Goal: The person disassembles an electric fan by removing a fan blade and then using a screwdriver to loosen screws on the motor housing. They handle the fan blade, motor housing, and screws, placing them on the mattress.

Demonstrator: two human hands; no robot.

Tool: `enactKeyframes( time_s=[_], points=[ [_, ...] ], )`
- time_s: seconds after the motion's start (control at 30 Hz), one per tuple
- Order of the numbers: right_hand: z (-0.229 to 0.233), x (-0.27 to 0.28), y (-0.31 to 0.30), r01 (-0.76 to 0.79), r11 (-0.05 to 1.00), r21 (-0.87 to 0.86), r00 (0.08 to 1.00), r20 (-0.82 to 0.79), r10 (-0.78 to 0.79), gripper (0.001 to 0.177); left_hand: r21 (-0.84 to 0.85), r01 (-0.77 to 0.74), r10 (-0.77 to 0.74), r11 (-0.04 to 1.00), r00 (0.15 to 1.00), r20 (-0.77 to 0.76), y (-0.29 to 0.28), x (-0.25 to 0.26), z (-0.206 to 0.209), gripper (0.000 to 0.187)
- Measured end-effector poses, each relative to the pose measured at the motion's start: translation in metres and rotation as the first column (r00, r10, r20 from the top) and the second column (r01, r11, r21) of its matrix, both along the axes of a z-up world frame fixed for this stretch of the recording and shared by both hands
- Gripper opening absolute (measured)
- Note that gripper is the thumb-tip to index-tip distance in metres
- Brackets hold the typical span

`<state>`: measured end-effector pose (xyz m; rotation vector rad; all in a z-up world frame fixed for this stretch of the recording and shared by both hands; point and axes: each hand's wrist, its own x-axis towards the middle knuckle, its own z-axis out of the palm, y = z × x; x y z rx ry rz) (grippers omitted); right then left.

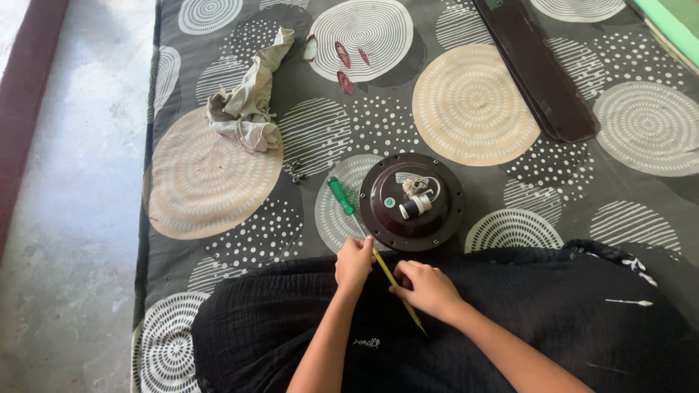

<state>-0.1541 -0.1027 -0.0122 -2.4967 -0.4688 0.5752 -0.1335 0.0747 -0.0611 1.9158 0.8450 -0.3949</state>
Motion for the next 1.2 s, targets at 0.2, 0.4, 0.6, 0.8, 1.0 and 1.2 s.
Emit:
enactKeyframes(
  time_s=[0.2, 0.4, 0.6, 0.8, 1.0, 1.2],
  points=[
    [-0.003, 0.0, 0.004, -0.071, 0.997, 0.029, 0.997, 0.025, 0.071, 0.03, -0.174, 0.154, -0.139, 0.973, 0.986, 0.093, 0.006, 0.0, -0.013, 0.034],
    [0.014, -0.002, 0.006, -0.012, 0.994, 0.108, 0.999, 0.04, 0.007, 0.03, -0.238, 0.074, -0.02, 0.968, 0.975, 0.222, 0.007, 0.0, -0.015, 0.028],
    [0.016, -0.002, 0.007, 0.023, 0.987, 0.156, 0.999, 0.034, -0.028, 0.026, -0.36, 0.091, 0.069, 0.929, 0.91, 0.409, 0.009, -0.005, 0.003, 0.025],
    [0.004, 0.004, -0.006, 0.18, 0.768, 0.615, 0.973, -0.224, -0.049, 0.025, -0.564, 0.366, 0.111, 0.741, 0.761, 0.64, 0.012, -0.008, 0.038, 0.029],
    [0.014, 0.018, -0.026, 0.469, 0.092, 0.879, 0.857, -0.478, 0.194, 0.025, -0.483, 0.529, 0.019, 0.697, 0.66, 0.751, 0.003, -0.006, 0.061, 0.045],
    [0.04, 0.052, -0.067, 0.304, 0.141, 0.942, 0.953, -0.298, -0.061, 0.013, 0.589, 0.329, -0.665, 0.738, 0.508, 0.548, -0.001, -0.017, 0.041, 0.045]
  ],
)
